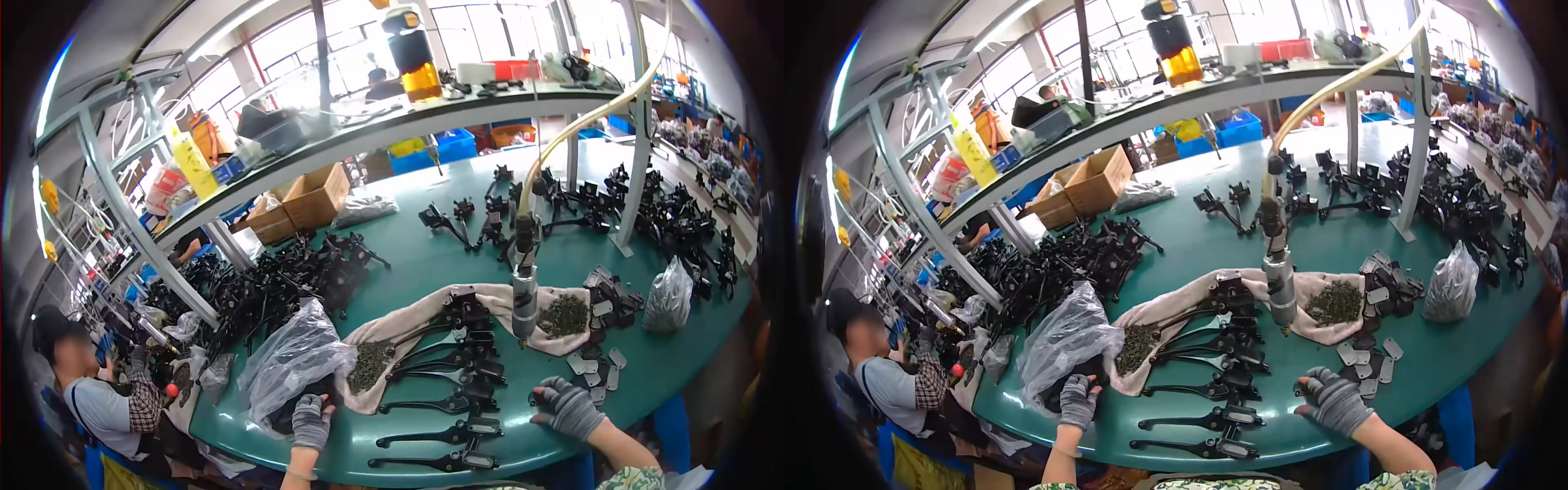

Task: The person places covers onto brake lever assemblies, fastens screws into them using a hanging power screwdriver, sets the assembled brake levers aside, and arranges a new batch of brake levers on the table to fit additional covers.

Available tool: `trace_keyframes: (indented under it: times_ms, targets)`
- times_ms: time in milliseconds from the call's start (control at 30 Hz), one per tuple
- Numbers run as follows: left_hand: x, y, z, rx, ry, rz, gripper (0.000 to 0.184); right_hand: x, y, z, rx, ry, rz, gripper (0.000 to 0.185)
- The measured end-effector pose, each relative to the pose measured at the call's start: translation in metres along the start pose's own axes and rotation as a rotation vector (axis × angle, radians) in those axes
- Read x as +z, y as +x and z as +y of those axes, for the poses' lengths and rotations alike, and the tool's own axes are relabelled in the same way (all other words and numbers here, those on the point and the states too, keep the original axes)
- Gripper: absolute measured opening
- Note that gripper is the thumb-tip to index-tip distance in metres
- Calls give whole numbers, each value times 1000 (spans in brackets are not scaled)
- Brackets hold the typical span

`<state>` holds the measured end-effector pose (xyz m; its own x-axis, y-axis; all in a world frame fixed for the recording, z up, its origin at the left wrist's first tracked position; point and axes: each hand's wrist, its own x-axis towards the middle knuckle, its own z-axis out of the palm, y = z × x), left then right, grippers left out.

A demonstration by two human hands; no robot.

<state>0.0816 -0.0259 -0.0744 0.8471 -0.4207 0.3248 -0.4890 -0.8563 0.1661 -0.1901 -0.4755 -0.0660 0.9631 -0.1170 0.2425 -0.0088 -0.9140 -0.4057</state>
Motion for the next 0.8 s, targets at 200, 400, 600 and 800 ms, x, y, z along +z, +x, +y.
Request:
trace_keyframes:
  times_ms: [200, 400, 600, 800]
  targets:
    - [-2, -16, -12, -37, -266, 47, 17, -1, 2, 13, 85, 52, -230, 50]
    - [-1, -34, 9, -41, -517, -17, 12, -24, 14, -9, 269, 187, -248, 58]
    - [-18, -53, 22, 21, -198, -111, 26, -12, -2, 10, 265, 219, -206, 66]
    - [-14, -56, 4, -261, -471, -191, 22, -6, -5, 27, 234, 202, -200, 69]
